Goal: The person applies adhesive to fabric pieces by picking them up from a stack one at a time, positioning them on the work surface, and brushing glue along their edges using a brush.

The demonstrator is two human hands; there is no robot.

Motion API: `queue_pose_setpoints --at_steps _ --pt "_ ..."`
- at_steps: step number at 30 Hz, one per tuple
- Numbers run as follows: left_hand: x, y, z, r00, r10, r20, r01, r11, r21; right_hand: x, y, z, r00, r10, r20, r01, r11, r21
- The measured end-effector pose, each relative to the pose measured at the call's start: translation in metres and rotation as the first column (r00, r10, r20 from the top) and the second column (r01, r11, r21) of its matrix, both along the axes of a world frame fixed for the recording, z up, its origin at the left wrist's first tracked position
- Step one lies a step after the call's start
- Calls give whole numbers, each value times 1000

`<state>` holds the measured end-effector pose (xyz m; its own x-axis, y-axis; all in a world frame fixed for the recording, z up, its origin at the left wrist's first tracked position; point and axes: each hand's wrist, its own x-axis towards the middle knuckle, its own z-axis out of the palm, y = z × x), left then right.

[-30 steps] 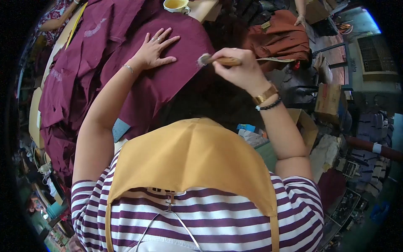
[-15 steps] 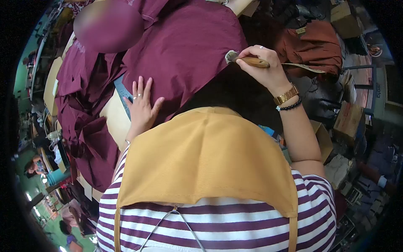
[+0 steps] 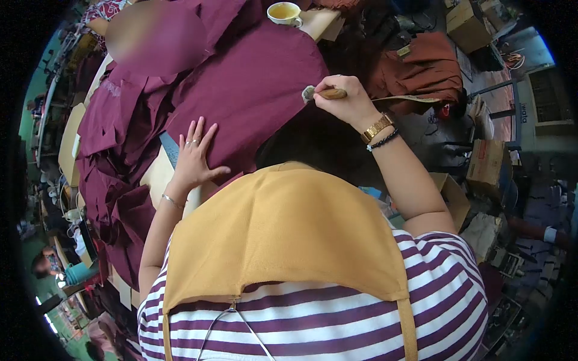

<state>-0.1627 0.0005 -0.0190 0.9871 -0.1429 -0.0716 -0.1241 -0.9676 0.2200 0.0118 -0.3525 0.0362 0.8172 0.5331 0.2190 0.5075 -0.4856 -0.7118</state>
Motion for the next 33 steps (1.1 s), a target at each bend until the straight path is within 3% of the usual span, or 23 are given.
queue_pose_setpoints --at_steps 7,10,13,16,17,20,22,24,26,28,30,32,33 --pt "34 37 -7 998 -57 -15 57 998 -22 1 6 1 999 -41 2 42 999 -21" --pt "46 39 -21 984 -102 146 108 994 -34 5 2 -2 999 -34 -34 33 999 -25" --pt "47 40 -19 988 -101 118 106 994 -39 9 -12 7 999 -39 5 39 994 -101" --pt "50 39 -15 990 -111 82 116 991 -60 15 -35 17 984 -171 55 180 938 -295" --pt "53 40 -14 990 -113 83 118 991 -63 13 -41 18 969 -244 40 245 929 -279" --pt "58 39 -14 988 -129 88 131 991 -20 -2 -14 12 977 -152 147 158 987 -31" --pt "57 40 -17 974 -173 143 170 985 37 -16 9 -2 998 -61 -10 61 998 10" --pt "59 43 -21 964 -211 161 209 977 26 -20 6 -8 997 -2 74 5 999 -50" --pt "61 45 -28 963 -224 148 236 969 -71 -17 -15 8 990 -144 -1 141 970 -198" --pt "61 44 -24 959 -243 146 254 965 -60 -13 -25 18 981 -190 29 190 932 -310" --pt "61 43 -19 955 -257 150 267 962 -53 -21 -3 19 973 -191 128 208 967 -146" --pt "61 43 -21 954 -258 154 269 962 -54 -28 26 3 989 -119 84 121 993 -16" --pt "61 44 -21 953 -260 155 270 961 -51 -32 29 -4 996 -44 -77 43 999 -25"
